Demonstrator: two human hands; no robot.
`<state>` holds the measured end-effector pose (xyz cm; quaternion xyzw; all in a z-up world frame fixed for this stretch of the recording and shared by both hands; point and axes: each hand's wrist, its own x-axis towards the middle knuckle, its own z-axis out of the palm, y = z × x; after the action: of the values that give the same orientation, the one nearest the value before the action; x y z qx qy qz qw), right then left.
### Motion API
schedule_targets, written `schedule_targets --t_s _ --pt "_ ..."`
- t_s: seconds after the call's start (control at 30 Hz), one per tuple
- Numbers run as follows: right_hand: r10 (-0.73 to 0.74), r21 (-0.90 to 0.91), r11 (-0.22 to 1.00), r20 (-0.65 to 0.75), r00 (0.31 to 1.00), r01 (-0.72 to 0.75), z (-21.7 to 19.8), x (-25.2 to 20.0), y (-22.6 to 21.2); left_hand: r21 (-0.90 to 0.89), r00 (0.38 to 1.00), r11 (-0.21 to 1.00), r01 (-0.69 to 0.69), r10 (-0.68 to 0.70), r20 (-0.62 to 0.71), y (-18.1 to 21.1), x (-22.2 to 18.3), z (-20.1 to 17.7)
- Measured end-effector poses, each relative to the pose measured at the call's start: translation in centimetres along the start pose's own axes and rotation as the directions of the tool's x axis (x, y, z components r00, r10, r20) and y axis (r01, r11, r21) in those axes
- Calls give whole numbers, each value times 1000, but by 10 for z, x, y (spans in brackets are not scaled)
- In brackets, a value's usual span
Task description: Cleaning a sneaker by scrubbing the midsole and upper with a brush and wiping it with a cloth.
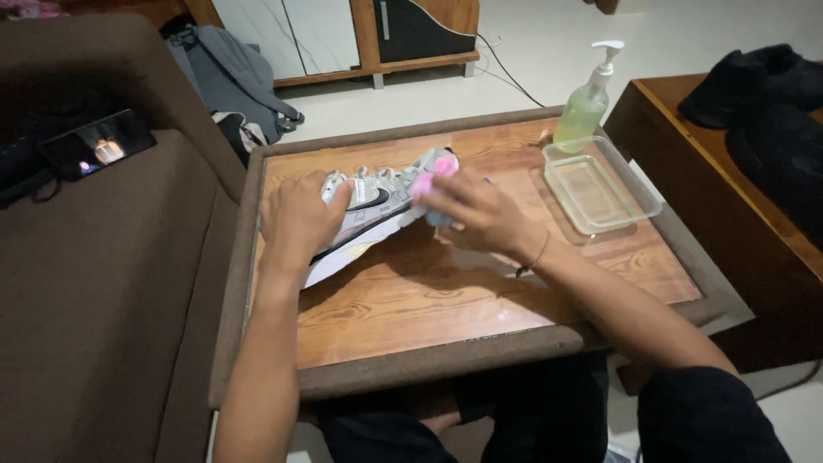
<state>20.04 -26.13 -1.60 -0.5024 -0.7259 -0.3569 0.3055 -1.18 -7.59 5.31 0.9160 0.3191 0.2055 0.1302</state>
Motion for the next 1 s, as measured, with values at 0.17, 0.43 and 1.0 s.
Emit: schedule_targets --t_s 0.17,0.43,1.0 --pt "-117 9 993 18 993 117 -1 17 -19 4 1000 1000 -17 17 4 -1 5 1" --pt "-148 73 987 74 986 142 7 14 2 -4 1000 1000 -6 6 -4 -2 0 3" --pt "-103 -34 994 76 992 106 -9 30 -17 -5 1000 1000 -22 22 7 -2 7 9"
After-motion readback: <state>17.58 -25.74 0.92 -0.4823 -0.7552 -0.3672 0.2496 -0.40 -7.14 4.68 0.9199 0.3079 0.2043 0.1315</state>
